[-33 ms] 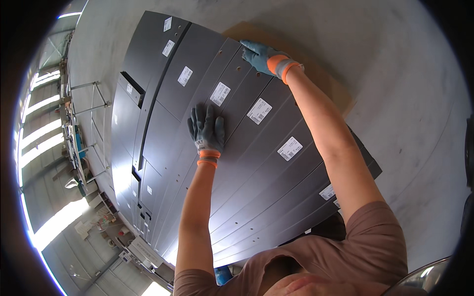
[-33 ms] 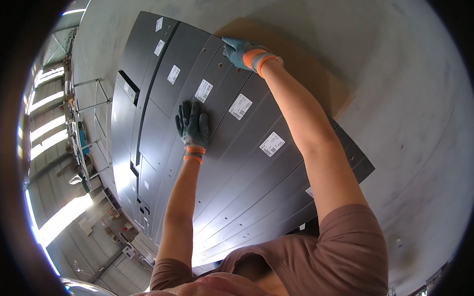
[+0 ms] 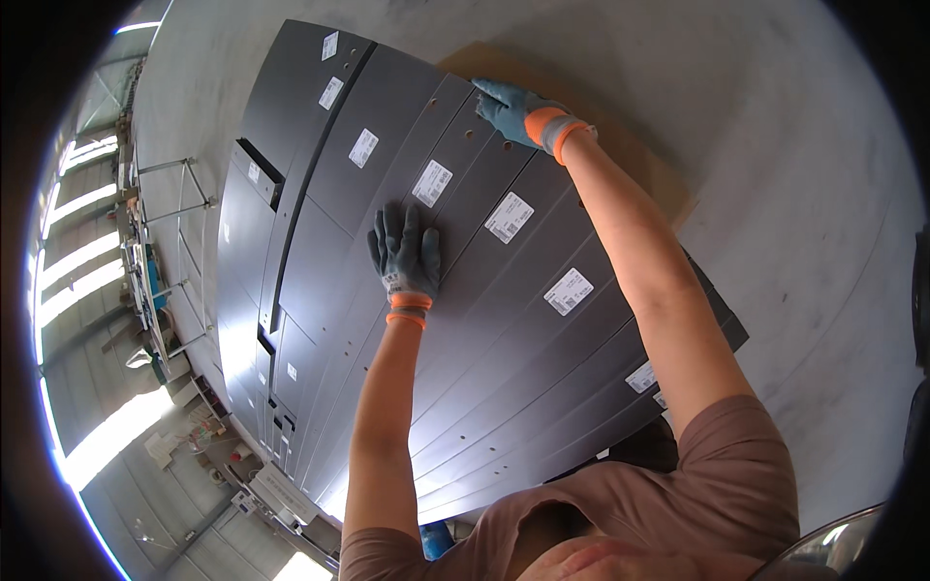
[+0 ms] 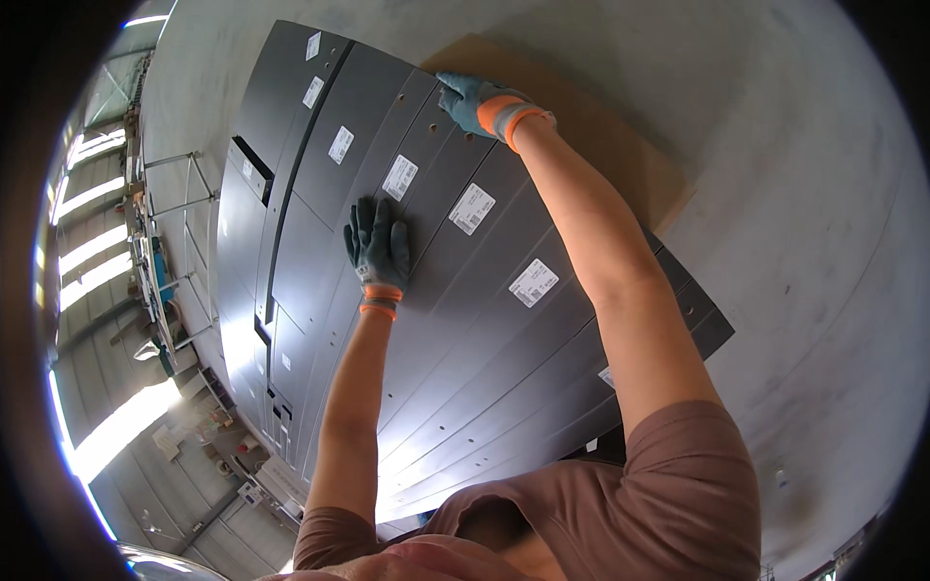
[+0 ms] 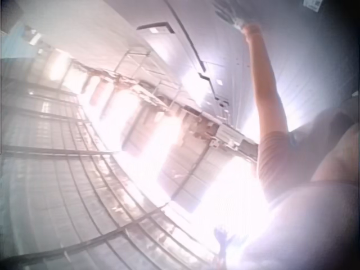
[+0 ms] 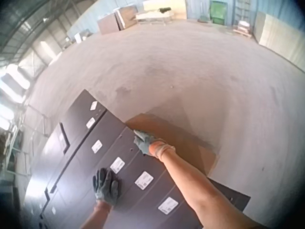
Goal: The person applies adhesive from a tube along the edge of a long dark metal strip, then wipes the surface with a cloth. They move the strip to a stack of similar panels and later return to wipe another strip on the table.
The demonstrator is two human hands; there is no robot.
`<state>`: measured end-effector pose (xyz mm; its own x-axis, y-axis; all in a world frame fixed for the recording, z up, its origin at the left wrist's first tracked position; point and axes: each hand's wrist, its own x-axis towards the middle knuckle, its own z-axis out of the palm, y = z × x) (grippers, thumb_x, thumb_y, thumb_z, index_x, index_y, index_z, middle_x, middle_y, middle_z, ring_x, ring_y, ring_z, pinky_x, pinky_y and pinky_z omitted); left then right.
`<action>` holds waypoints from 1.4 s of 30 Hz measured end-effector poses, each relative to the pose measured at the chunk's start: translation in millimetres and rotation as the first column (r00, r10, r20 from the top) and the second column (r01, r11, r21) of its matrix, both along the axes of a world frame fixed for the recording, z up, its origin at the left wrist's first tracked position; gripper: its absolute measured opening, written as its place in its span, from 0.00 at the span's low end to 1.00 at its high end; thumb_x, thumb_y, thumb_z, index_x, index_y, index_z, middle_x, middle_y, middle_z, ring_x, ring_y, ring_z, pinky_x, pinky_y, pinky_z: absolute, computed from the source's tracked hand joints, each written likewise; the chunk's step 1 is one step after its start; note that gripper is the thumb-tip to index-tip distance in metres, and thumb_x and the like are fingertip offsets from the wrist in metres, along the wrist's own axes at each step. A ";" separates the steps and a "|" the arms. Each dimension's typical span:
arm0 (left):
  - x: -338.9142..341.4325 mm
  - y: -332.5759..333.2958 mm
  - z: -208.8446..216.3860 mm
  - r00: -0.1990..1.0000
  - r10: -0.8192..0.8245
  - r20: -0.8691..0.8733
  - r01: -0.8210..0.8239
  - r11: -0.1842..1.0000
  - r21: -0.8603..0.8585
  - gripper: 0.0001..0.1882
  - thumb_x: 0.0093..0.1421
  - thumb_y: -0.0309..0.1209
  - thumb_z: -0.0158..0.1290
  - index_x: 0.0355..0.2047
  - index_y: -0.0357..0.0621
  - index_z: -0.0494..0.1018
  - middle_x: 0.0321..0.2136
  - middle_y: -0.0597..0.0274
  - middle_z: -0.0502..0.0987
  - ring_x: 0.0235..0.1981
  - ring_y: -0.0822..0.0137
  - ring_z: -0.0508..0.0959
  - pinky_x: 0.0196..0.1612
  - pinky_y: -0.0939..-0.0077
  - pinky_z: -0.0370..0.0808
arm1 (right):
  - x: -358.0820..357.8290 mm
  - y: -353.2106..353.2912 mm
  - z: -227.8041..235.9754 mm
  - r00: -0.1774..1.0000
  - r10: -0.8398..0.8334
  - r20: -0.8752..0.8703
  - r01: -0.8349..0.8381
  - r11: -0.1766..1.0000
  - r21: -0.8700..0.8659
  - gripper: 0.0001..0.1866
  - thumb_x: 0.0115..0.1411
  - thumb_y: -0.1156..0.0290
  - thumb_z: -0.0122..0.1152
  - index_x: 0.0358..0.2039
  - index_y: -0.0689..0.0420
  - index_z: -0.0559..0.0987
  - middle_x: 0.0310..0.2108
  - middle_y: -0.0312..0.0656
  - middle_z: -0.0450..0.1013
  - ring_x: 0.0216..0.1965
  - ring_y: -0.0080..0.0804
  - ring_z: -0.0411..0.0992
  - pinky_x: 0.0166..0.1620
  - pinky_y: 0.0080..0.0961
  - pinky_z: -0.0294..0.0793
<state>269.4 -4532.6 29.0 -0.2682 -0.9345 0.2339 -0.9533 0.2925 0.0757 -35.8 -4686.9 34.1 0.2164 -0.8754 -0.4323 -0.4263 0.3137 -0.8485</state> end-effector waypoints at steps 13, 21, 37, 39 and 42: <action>0.8 1.3 23.3 0.997 0.037 -0.075 -0.035 0.999 0.029 0.28 0.69 0.50 0.46 0.64 0.53 0.72 0.69 0.50 0.64 0.73 0.48 0.58 0.75 0.51 0.48 | 9.0 -22.1 -58.4 0.985 -0.141 0.095 0.162 0.948 -0.273 0.30 0.70 0.51 0.57 0.68 0.49 0.71 0.62 0.42 0.73 0.58 0.34 0.72 0.54 0.33 0.76; 2.3 14.2 19.1 0.964 0.169 -0.203 -0.156 0.984 0.081 0.30 0.70 0.54 0.43 0.62 0.51 0.74 0.70 0.56 0.65 0.74 0.57 0.59 0.77 0.57 0.44 | 27.4 85.3 26.3 0.734 -0.411 -0.541 -0.337 0.471 -0.815 0.27 0.70 0.51 0.54 0.60 0.56 0.76 0.61 0.53 0.72 0.60 0.54 0.72 0.61 0.44 0.72; 126.6 503.1 144.8 0.861 0.145 -0.487 -0.283 0.933 -0.223 0.22 0.55 0.31 0.65 0.49 0.40 0.76 0.65 0.39 0.66 0.68 0.40 0.66 0.68 0.43 0.65 | 166.4 624.1 86.5 0.824 0.459 -0.332 -0.546 0.491 -0.679 0.16 0.62 0.70 0.63 0.49 0.60 0.80 0.55 0.55 0.73 0.57 0.59 0.71 0.59 0.52 0.71; 134.4 621.3 144.8 0.832 0.293 -0.470 -0.400 0.905 -0.144 0.22 0.52 0.29 0.66 0.48 0.40 0.76 0.64 0.39 0.67 0.67 0.39 0.67 0.67 0.43 0.66 | 203.0 654.6 107.2 0.740 0.598 -0.308 -0.612 0.409 -0.677 0.16 0.60 0.69 0.63 0.48 0.60 0.81 0.54 0.54 0.75 0.56 0.59 0.72 0.58 0.51 0.72; 100.7 816.5 108.2 0.591 0.766 -0.251 -0.753 0.636 0.169 0.20 0.59 0.34 0.61 0.52 0.44 0.77 0.66 0.41 0.66 0.68 0.38 0.63 0.68 0.43 0.62 | 253.4 681.3 112.8 0.535 0.807 -0.248 -0.682 0.240 -0.691 0.16 0.60 0.71 0.63 0.47 0.61 0.81 0.51 0.53 0.77 0.53 0.57 0.75 0.56 0.48 0.75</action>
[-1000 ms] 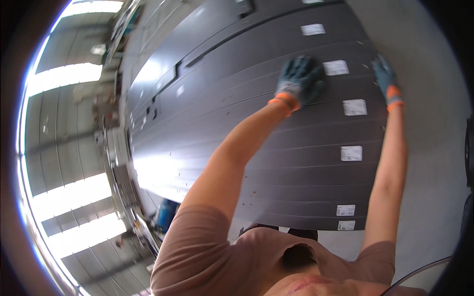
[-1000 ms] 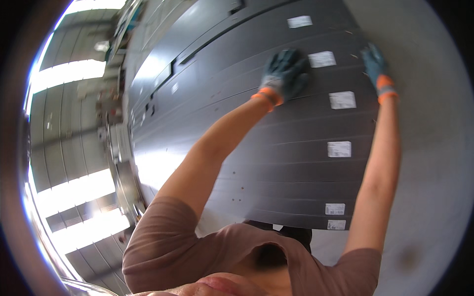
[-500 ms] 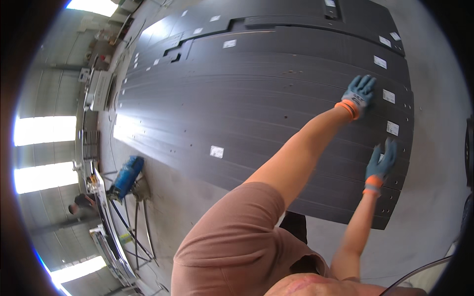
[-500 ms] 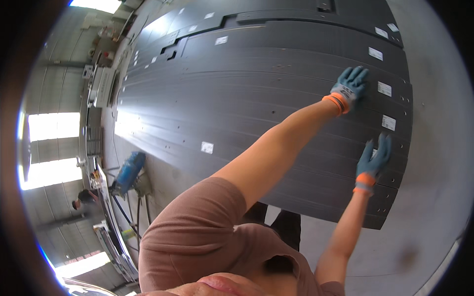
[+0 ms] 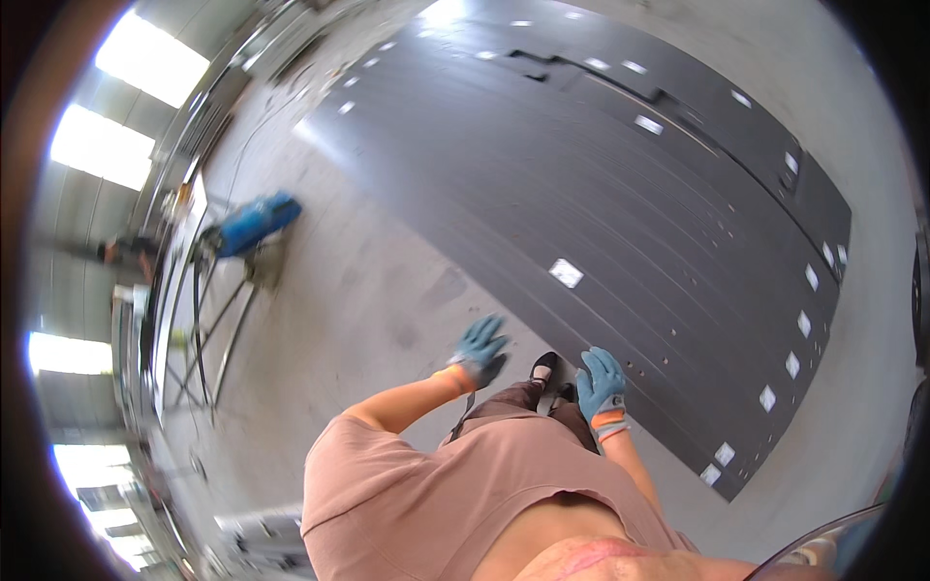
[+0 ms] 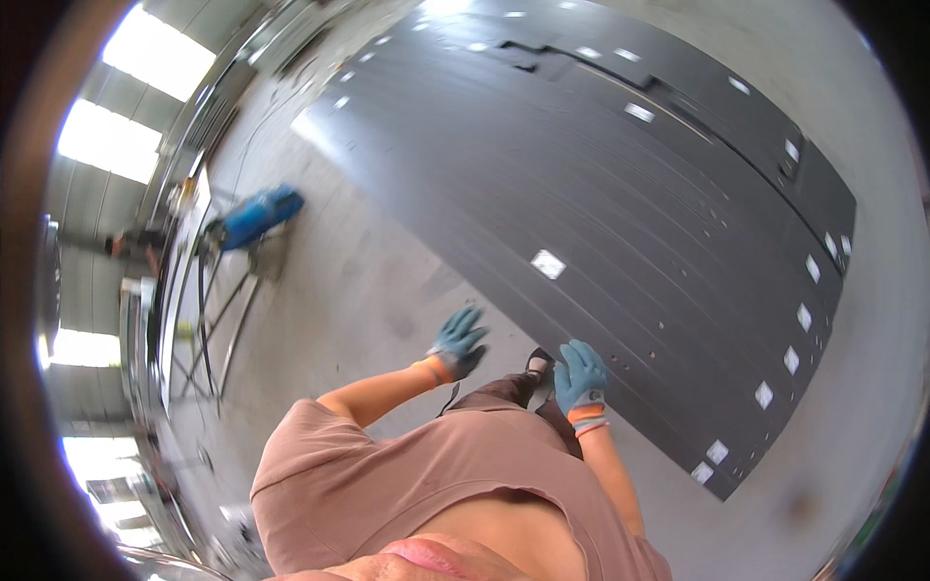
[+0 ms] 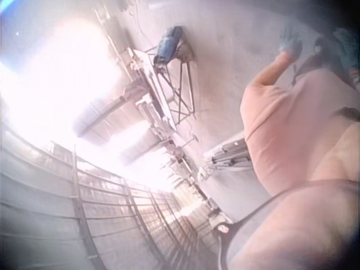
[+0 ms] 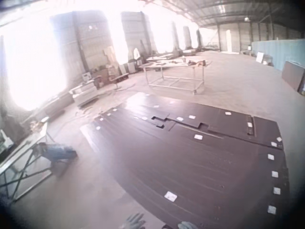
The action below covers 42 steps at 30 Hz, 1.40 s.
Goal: The person applies adhesive from a tube along the edge of a long dark metal strip, then wipes the surface with a cloth. They move the strip to a stack of similar panels and later return to wipe another strip on the table.
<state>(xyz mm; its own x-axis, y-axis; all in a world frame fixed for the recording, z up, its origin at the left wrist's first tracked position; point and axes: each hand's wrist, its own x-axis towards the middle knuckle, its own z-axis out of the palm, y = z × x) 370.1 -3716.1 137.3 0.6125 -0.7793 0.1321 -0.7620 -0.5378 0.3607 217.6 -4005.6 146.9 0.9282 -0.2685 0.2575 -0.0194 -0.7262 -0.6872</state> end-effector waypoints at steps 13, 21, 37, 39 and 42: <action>-395.3 319.2 -157.7 -0.917 0.241 -0.318 -0.368 -0.203 0.907 0.30 0.66 0.47 0.40 0.65 0.54 0.71 0.66 0.61 0.71 0.67 0.61 0.71 0.67 0.59 0.66 | 108.5 198.5 -12.0 0.564 0.787 -0.251 -0.803 0.594 0.058 0.11 0.60 0.67 0.59 0.42 0.56 0.81 0.44 0.53 0.79 0.45 0.59 0.76 0.48 0.47 0.78; -381.5 446.3 -186.2 -0.696 0.436 -0.571 -0.636 -0.006 0.772 0.37 0.66 0.58 0.41 0.66 0.47 0.70 0.68 0.51 0.67 0.71 0.53 0.64 0.70 0.56 0.60 | 162.5 404.5 -122.5 0.148 0.608 -0.780 -0.917 0.379 0.121 0.21 0.62 0.55 0.57 0.49 0.52 0.83 0.51 0.51 0.79 0.51 0.57 0.77 0.54 0.45 0.76; -254.5 781.8 -150.6 -0.738 0.178 -0.650 -0.589 -0.640 0.493 0.26 0.64 0.52 0.53 0.54 0.50 0.81 0.53 0.52 0.82 0.56 0.53 0.81 0.61 0.60 0.74 | 399.2 825.2 -233.2 -0.126 0.486 -0.865 -0.945 0.205 0.253 0.20 0.64 0.54 0.52 0.41 0.55 0.85 0.46 0.47 0.82 0.50 0.48 0.78 0.53 0.38 0.76; -265.9 796.7 -160.6 -0.782 0.088 -0.617 -0.508 -0.664 0.549 0.26 0.63 0.52 0.53 0.53 0.51 0.82 0.52 0.53 0.82 0.55 0.54 0.81 0.60 0.60 0.74 | 432.0 899.8 -234.9 -0.160 0.404 -0.901 -0.983 0.019 0.183 0.20 0.63 0.55 0.51 0.41 0.55 0.85 0.47 0.48 0.82 0.52 0.49 0.77 0.54 0.38 0.76; -292.7 820.5 -172.1 -0.868 0.085 -0.489 -0.359 -0.788 0.500 0.25 0.64 0.51 0.52 0.52 0.50 0.82 0.49 0.52 0.84 0.54 0.54 0.82 0.58 0.60 0.75 | 474.4 1035.5 -231.3 -0.220 0.260 -0.940 -0.859 -0.509 0.061 0.19 0.63 0.56 0.49 0.39 0.55 0.84 0.49 0.49 0.80 0.56 0.50 0.75 0.55 0.39 0.74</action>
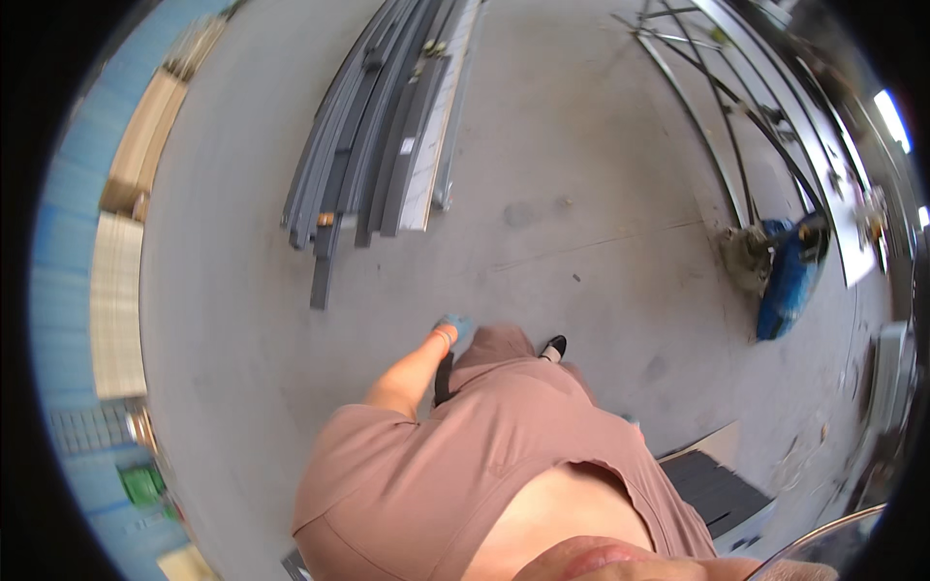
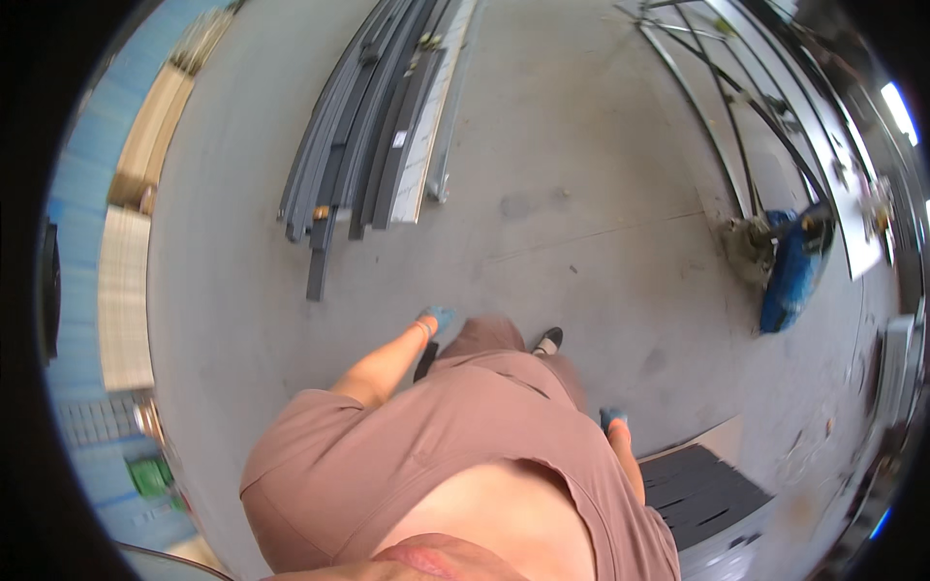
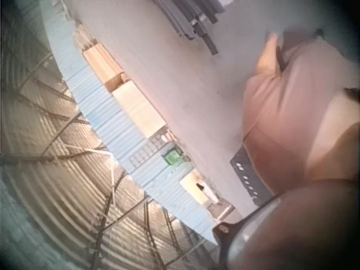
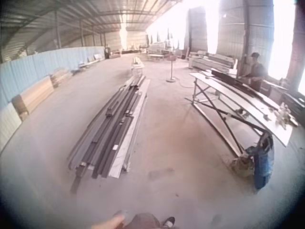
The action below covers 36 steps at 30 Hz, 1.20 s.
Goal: The person applies adhesive from a tube along the edge of a long dark metal strip, then wipes the surface with a cloth. They move the strip to a stack of similar panels and later return to wipe another strip on the table.
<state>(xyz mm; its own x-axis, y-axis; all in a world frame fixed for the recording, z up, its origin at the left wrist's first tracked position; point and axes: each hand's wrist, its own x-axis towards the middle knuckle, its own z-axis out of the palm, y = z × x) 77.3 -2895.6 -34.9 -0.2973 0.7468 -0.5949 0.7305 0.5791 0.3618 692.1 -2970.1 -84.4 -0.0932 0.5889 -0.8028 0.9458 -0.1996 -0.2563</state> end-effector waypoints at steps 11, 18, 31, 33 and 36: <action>-145.1 2.1 -153.2 0.202 0.970 0.135 -0.941 0.231 -0.249 0.23 0.66 0.50 0.52 0.45 0.43 0.79 0.36 0.56 0.82 0.33 0.58 0.80 0.38 0.54 0.77 | -142.6 422.8 113.4 0.838 -0.369 -0.402 0.465 0.868 0.174 0.18 0.64 0.60 0.66 0.51 0.55 0.85 0.34 0.29 0.79 0.30 0.18 0.69 0.34 0.22 0.70; -265.0 23.1 -233.7 -0.114 0.946 0.302 -0.981 -0.060 -0.182 0.24 0.67 0.52 0.54 0.52 0.46 0.75 0.42 0.54 0.81 0.42 0.55 0.81 0.47 0.54 0.78 | -275.5 457.6 99.8 0.990 -0.139 -0.034 0.134 0.984 -0.121 0.19 0.64 0.59 0.66 0.53 0.51 0.84 0.40 0.32 0.82 0.33 0.21 0.73 0.34 0.24 0.74; -386.4 111.6 -196.5 -0.692 0.405 0.597 -0.697 -0.591 -0.407 0.18 0.60 0.54 0.63 0.43 0.61 0.78 0.31 0.69 0.72 0.34 0.67 0.71 0.41 0.62 0.70 | -554.0 530.4 116.0 0.916 0.374 -0.144 -0.393 0.907 -0.150 0.22 0.66 0.56 0.58 0.56 0.54 0.81 0.48 0.48 0.82 0.47 0.37 0.80 0.50 0.31 0.78; -391.7 90.0 -201.2 -0.686 0.358 0.634 -0.709 -0.524 -0.472 0.18 0.60 0.54 0.64 0.43 0.62 0.78 0.34 0.69 0.72 0.35 0.66 0.71 0.42 0.62 0.70 | -553.0 531.5 107.8 0.916 0.384 -0.119 -0.400 0.900 -0.174 0.22 0.67 0.58 0.59 0.57 0.54 0.81 0.49 0.46 0.82 0.49 0.31 0.79 0.53 0.30 0.77; -393.1 87.8 -204.1 -0.667 0.333 0.666 -0.726 -0.489 -0.483 0.18 0.59 0.53 0.65 0.43 0.61 0.77 0.35 0.71 0.72 0.35 0.67 0.71 0.43 0.62 0.71 | -540.2 529.5 96.0 0.841 0.536 0.067 -0.513 0.832 -0.212 0.23 0.67 0.51 0.54 0.55 0.48 0.81 0.51 0.46 0.81 0.57 0.46 0.77 0.56 0.39 0.74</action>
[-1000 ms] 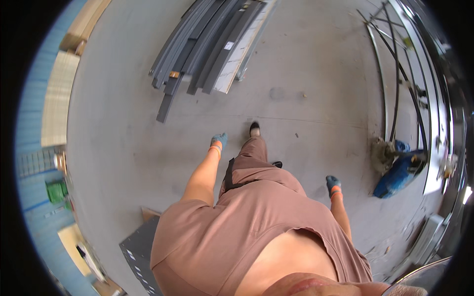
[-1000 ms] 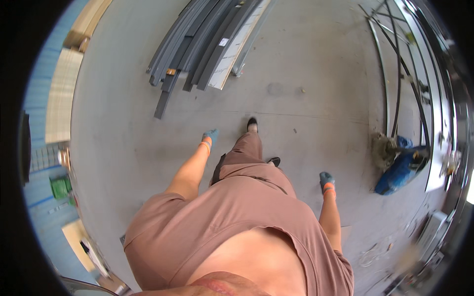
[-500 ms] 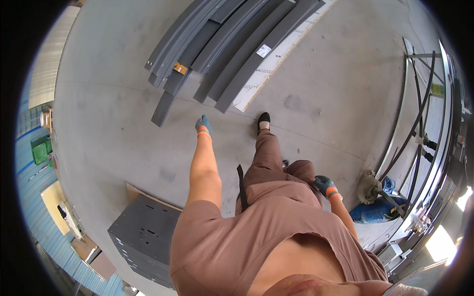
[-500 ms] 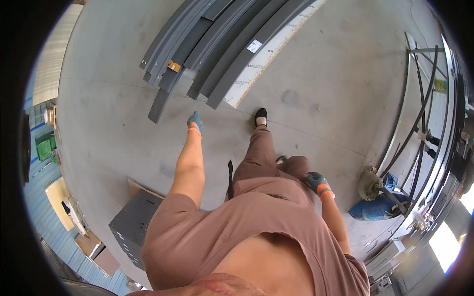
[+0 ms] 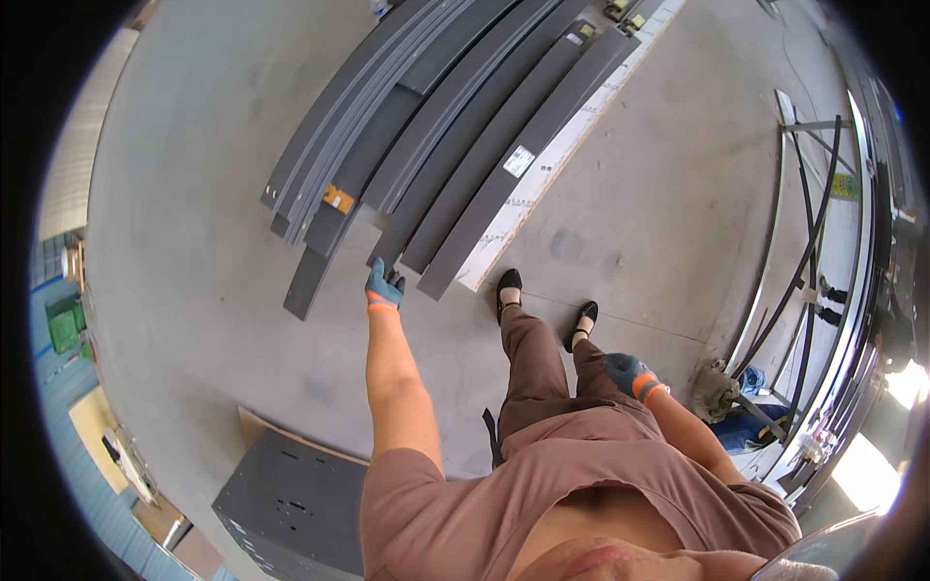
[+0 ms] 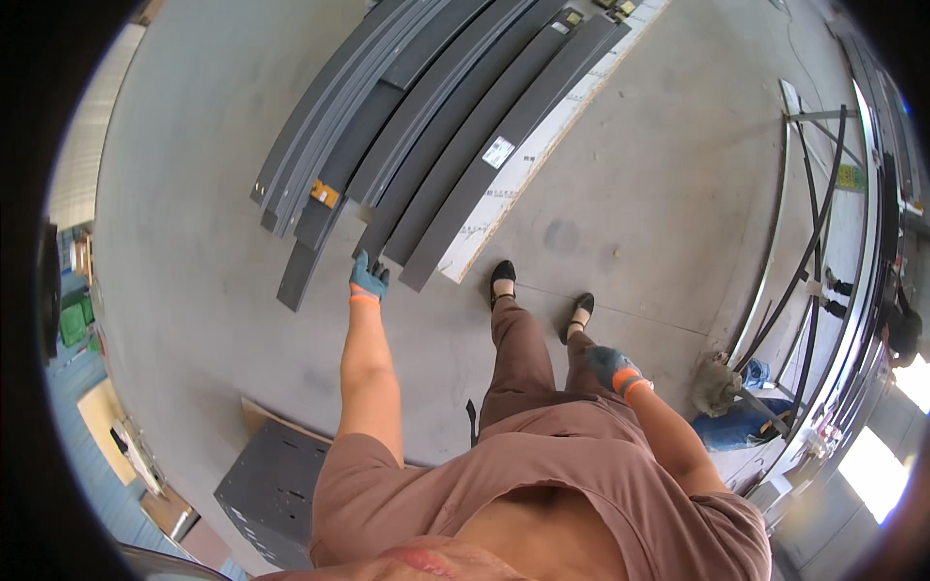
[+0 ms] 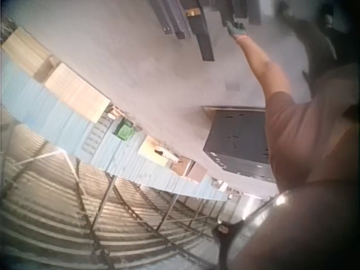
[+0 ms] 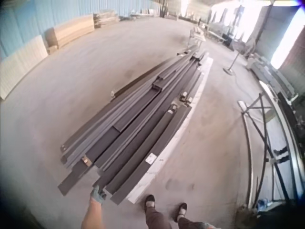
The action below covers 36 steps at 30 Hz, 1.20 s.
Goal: The person applies adhesive from a tube along the edge of a long dark metal strip, then wipes the surface with a cloth. They move the strip to a stack of similar panels and later return to wipe another strip on the table.
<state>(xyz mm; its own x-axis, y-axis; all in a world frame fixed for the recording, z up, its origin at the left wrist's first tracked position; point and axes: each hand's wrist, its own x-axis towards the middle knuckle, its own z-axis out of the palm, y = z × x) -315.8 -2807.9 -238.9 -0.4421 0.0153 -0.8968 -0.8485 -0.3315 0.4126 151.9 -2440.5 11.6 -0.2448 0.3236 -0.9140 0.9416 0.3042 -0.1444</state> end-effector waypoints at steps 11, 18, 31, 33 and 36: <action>18.5 -13.8 101.6 0.995 -0.095 -0.023 0.094 0.994 -0.056 0.15 0.62 0.50 0.65 0.36 0.58 0.77 0.25 0.73 0.70 0.25 0.71 0.69 0.36 0.66 0.72 | -28.2 14.7 -31.2 0.922 0.310 -0.231 -0.327 0.944 -0.040 0.23 0.65 0.54 0.55 0.56 0.51 0.81 0.54 0.49 0.78 0.57 0.51 0.75 0.59 0.40 0.73; 79.0 11.5 257.8 0.963 -0.188 -0.194 0.197 0.980 0.033 0.16 0.65 0.44 0.63 0.34 0.46 0.74 0.22 0.67 0.70 0.22 0.70 0.69 0.30 0.69 0.70 | -231.2 13.1 21.0 0.787 -0.221 -0.576 0.098 0.967 -0.236 0.30 0.67 0.50 0.58 0.61 0.59 0.75 0.58 0.47 0.77 0.61 0.45 0.74 0.64 0.37 0.70; 171.5 69.3 405.8 0.647 -0.686 -0.333 0.480 0.705 -0.521 0.29 0.60 0.36 0.65 0.57 0.32 0.70 0.46 0.50 0.74 0.43 0.56 0.75 0.48 0.63 0.76 | -384.2 85.1 78.7 -0.032 -0.986 0.161 0.081 -0.163 -0.983 0.12 0.69 0.64 0.59 0.50 0.51 0.75 0.45 0.40 0.78 0.47 0.39 0.77 0.54 0.44 0.77; 156.3 86.5 423.6 0.262 -0.924 -0.280 0.175 0.331 -0.927 0.41 0.56 0.39 0.69 0.64 0.32 0.63 0.59 0.43 0.67 0.59 0.46 0.68 0.60 0.56 0.69 | -371.3 74.2 79.3 -0.038 -0.982 0.183 0.091 -0.186 -0.978 0.12 0.68 0.66 0.59 0.51 0.49 0.75 0.46 0.39 0.78 0.47 0.39 0.77 0.54 0.45 0.78; 138.2 135.0 459.4 -0.150 -0.975 -0.161 0.077 0.151 -0.986 0.48 0.52 0.42 0.71 0.67 0.36 0.61 0.67 0.36 0.61 0.65 0.40 0.65 0.65 0.51 0.66 | -359.3 29.0 78.7 0.098 -0.962 0.257 0.098 -0.247 -0.964 0.17 0.65 0.63 0.65 0.54 0.49 0.78 0.48 0.38 0.79 0.49 0.38 0.77 0.54 0.45 0.79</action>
<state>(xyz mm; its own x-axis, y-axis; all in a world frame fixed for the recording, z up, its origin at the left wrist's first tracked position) -177.5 -2672.8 220.4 -0.8166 0.5771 0.0096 0.5085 0.7115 0.4850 -207.4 -2411.5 90.3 -0.8975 0.0459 -0.4386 -0.0208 -0.9979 -0.0618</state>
